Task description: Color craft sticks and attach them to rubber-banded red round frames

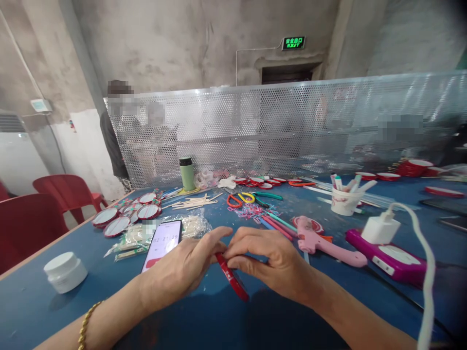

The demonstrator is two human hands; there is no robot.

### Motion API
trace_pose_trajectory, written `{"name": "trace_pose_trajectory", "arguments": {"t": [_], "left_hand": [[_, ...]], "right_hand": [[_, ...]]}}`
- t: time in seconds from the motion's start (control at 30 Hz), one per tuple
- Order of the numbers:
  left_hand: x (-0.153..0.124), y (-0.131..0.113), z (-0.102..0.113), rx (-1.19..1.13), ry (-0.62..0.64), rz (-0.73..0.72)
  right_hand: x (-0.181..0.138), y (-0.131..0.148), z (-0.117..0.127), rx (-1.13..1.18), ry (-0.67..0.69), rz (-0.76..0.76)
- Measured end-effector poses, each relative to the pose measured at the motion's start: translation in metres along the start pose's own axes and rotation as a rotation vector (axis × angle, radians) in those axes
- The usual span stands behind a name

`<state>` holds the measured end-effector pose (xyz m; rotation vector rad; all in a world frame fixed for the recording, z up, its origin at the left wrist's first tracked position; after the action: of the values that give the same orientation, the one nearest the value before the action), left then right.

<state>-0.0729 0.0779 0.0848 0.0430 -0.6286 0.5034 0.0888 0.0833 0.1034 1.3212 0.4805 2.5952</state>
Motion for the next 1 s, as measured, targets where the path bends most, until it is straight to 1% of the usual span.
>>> {"name": "trace_pose_trajectory", "arguments": {"t": [0.07,0.13,0.23,0.5,0.77,0.9,1.0], "left_hand": [[-0.001,0.000,0.003,0.010,-0.045,-0.009],[-0.003,0.000,0.005,0.027,-0.082,-0.012],[-0.005,0.000,0.006,0.044,-0.104,-0.028],[-0.006,-0.003,0.008,0.074,-0.161,-0.061],[-0.007,-0.003,0.006,0.066,-0.145,-0.032],[-0.009,0.002,0.004,0.058,-0.129,-0.004],[-0.008,0.009,0.004,0.056,-0.122,0.029]], "right_hand": [[0.001,0.000,0.003,0.003,0.001,-0.030],[0.001,0.000,0.004,0.005,0.032,-0.052],[0.000,0.000,0.004,-0.005,0.068,-0.057],[0.000,0.000,0.003,-0.029,0.082,-0.046],[-0.003,-0.003,-0.002,-0.042,0.061,-0.030],[-0.002,-0.002,0.000,-0.028,0.053,-0.046],[0.000,0.001,0.008,-0.028,-0.013,-0.069]]}}
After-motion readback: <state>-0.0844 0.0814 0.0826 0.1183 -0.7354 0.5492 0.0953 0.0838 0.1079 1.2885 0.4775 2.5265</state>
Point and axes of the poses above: each hand's wrist, its own x-axis towards the middle knuckle, its own z-axis out of the back of the hand, y = z × x, the point moved 5 cm from there along x, towards the middle knuckle, and after that the axes turned 3 degrees about z, right-handed, at the moved point
